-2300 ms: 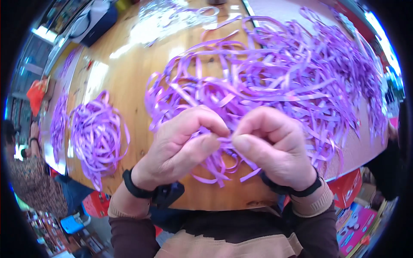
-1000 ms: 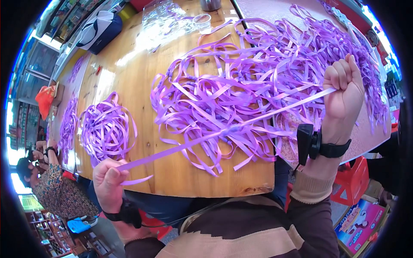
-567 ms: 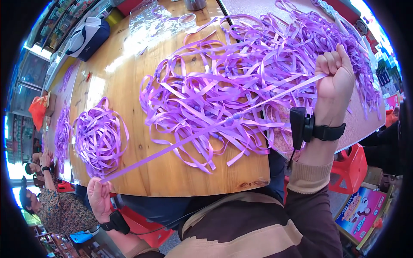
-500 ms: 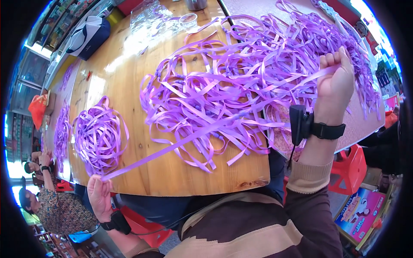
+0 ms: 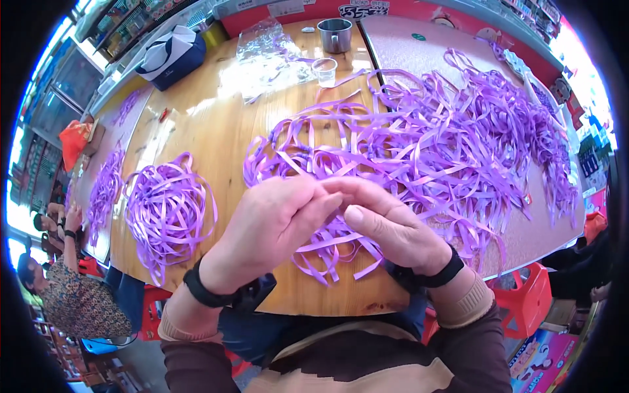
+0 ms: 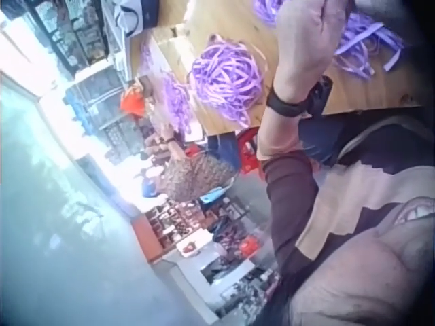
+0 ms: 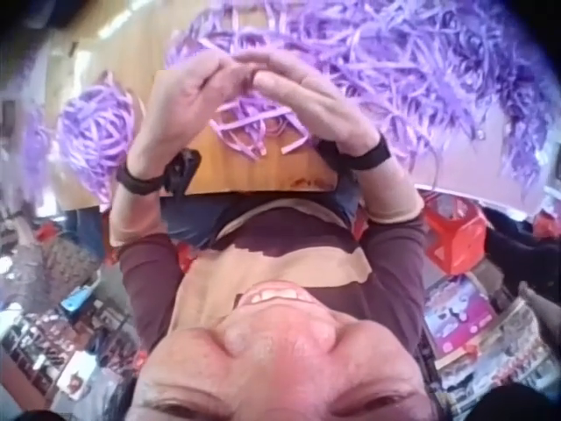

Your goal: Tying small purple ribbons into bows.

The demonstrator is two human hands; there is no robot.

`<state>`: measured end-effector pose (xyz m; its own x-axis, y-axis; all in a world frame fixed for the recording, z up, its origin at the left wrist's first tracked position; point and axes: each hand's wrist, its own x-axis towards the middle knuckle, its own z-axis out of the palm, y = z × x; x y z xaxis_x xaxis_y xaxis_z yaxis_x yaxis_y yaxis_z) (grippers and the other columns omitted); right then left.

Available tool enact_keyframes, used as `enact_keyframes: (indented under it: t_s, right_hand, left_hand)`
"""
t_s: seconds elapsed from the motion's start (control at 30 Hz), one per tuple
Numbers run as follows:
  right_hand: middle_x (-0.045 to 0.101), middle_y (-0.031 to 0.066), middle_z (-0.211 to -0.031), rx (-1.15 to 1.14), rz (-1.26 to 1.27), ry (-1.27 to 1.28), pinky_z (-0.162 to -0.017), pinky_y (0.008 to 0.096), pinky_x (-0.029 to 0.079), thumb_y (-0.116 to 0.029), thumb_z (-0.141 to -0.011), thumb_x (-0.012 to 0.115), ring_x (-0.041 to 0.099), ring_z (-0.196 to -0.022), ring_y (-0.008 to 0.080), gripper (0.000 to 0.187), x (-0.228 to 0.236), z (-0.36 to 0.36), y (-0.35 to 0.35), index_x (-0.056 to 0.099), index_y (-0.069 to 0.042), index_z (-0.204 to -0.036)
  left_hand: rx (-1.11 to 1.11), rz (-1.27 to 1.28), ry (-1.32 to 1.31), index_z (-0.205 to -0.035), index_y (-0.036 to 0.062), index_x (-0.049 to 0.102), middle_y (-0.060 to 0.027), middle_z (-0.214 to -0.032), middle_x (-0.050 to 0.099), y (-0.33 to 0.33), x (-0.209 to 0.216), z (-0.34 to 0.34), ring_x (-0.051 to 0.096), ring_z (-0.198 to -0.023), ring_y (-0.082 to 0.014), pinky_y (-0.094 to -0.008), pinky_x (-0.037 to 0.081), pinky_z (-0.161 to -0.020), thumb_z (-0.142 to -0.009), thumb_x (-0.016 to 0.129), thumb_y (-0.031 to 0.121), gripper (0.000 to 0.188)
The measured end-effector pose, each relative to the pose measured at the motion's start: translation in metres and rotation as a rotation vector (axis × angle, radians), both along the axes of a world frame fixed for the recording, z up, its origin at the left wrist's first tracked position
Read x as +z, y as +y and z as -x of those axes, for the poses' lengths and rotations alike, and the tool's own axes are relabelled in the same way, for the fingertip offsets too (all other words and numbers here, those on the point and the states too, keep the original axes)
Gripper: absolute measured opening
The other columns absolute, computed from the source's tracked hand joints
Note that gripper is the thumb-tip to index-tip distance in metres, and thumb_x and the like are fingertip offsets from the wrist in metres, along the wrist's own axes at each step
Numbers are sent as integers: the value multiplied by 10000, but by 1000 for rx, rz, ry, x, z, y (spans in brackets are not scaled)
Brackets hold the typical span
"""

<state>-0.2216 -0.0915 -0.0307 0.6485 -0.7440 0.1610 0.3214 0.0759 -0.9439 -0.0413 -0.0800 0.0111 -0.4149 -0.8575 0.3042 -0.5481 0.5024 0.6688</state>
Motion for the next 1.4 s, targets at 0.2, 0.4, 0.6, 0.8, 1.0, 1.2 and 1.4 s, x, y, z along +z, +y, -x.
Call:
enact_keyframes:
  t_s: [0.2,0.4,0.6,0.8,1.0,1.2,1.4]
  right_hand:
    - [469,-41,-685,-189,-329,-96,-443,164,294,-199,-897,492,389,-509,17,202,-5,18,-22,497,-46,-1029]
    - [471,-43,-626,-526,-381,-87,-385,159,258,-164,-863,542,346,-439,8,110,-10,20,-36,537,-61,-902]
    - [472,-39,-630,-549,-390,-128,-397,153,256,-165,-855,553,346,-453,8,115,-12,24,-38,542,-58,-894]
    - [469,-43,-635,-506,-373,-206,-419,148,258,-168,-851,561,351,-477,9,127,-7,21,-34,545,-49,-892]
    - [467,-48,-637,-511,-335,-199,-428,150,265,-174,-855,558,357,-485,10,135,-7,26,-35,547,-47,-900]
    - [500,-64,-697,-597,-168,-22,-508,140,319,-109,-853,560,410,-576,-10,101,-7,24,-31,557,-31,-916]
    - [523,-45,-715,-480,-25,169,-548,152,361,-55,-849,549,448,-622,9,64,-4,2,-16,565,-7,-889]
  left_hand:
    - [-39,-275,11,-800,33,558,24,-652,466,-45,0,26,424,-601,-52,-205,357,-525,-884,516,237,225]
    - [177,-109,72,-894,-2,574,-42,-691,546,-169,-16,17,487,-655,-93,-255,414,-619,-872,481,251,270]
    - [210,-196,-263,-878,35,571,34,-622,448,-255,-43,16,384,-535,-56,-213,308,-470,-828,535,383,354]
    - [243,-510,-432,-737,53,539,9,-562,418,-275,-52,19,328,-429,-76,-233,248,-380,-804,551,360,314]
    - [231,-408,-93,-912,53,567,3,-652,485,-232,-29,18,399,-482,-55,-200,300,-422,-807,549,368,332]
    - [155,-630,389,-807,43,573,42,-619,499,-111,-17,12,394,-465,-6,-139,294,-415,-897,482,290,278]
    - [36,-403,435,-791,28,573,3,-657,508,-35,-41,16,422,-518,-66,-209,345,-475,-916,437,256,293]
